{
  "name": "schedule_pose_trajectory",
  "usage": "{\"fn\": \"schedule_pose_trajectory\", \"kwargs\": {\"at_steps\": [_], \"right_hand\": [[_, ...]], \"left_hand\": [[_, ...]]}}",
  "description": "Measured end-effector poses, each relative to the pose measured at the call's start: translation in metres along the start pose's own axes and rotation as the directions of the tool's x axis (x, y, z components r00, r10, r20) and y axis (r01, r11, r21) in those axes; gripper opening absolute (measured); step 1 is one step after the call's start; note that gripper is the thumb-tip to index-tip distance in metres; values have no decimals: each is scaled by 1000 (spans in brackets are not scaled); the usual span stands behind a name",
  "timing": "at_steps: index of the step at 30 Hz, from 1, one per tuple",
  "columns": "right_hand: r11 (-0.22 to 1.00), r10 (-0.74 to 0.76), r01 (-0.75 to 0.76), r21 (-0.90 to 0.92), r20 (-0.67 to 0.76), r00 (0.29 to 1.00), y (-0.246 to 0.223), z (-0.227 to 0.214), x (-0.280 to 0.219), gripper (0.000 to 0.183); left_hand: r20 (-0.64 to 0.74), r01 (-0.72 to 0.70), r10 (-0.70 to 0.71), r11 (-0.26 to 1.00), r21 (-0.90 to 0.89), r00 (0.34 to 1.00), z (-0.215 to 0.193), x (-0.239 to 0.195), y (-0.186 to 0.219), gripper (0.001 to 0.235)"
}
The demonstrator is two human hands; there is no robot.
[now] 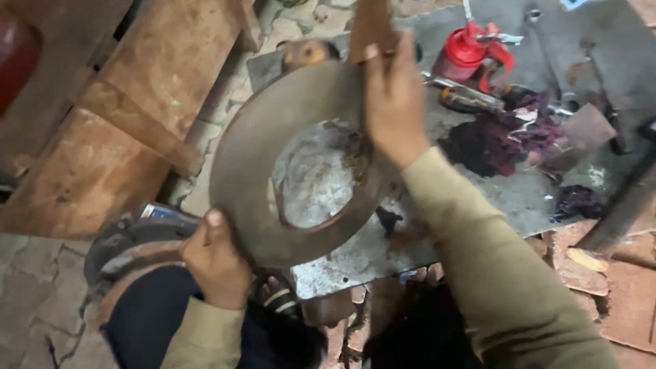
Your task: The person cleans a circular metal clutch plate by hand, using a small piece of sandpaper to scrub the surface of the plate while it sits on a metal workbench, and then handles a metal rod to check the assembly.
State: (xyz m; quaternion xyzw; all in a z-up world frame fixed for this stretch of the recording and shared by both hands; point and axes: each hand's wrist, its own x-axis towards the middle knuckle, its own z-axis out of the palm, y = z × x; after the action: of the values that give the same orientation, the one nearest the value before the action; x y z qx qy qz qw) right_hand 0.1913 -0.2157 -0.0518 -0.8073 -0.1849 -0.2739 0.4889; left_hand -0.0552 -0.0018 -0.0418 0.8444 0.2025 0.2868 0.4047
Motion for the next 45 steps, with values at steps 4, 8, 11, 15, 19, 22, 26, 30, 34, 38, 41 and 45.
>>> {"fn": "schedule_pose_trajectory", "kwargs": {"at_steps": [4,8,11,15,19,22,26,30,34,38,41,45], "right_hand": [[973,209,-215,83,79,975,-27,2,-11,45],[971,228,-222,-88,73,971,-31,-10,-30,37],[956,272,-258,-140,88,958,-21,-17,-35,33],[926,357,-337,-171,111,927,-10,-15,-35,27],[956,268,-247,-160,123,956,-5,-12,-36,26],[932,300,-246,-265,186,936,-7,-13,-37,23],[961,178,-133,-242,178,968,-7,-28,-27,21],[977,124,-94,-191,150,981,-10,-46,-20,20],[986,67,-36,-165,184,981,-9,-54,-21,18],[987,56,-18,-157,237,970,-20,-56,-23,19],[979,16,37,-201,258,966,-26,-56,-24,19],[969,-97,145,-198,238,967,-26,-59,-25,17]], "left_hand": [[2,123,-123,991,-60,992,6,-14,-16,61],[63,268,-263,961,-75,963,15,-24,-9,59],[135,372,-356,921,-116,925,26,-19,-14,62],[138,295,-270,932,-211,953,36,-16,-16,60],[180,510,-489,855,-96,854,40,-14,-7,70],[202,615,-590,782,-101,782,40,-15,-10,73],[188,681,-656,717,-150,731,49,-17,-29,68],[184,696,-672,680,-230,718,58,-21,-49,65],[169,711,-691,675,-198,703,61,-23,-53,65],[173,717,-699,692,-84,694,59,-22,-47,73],[166,732,-725,681,28,668,58,-19,-44,80],[248,730,-689,663,-165,681,58,-20,-45,81]]}}
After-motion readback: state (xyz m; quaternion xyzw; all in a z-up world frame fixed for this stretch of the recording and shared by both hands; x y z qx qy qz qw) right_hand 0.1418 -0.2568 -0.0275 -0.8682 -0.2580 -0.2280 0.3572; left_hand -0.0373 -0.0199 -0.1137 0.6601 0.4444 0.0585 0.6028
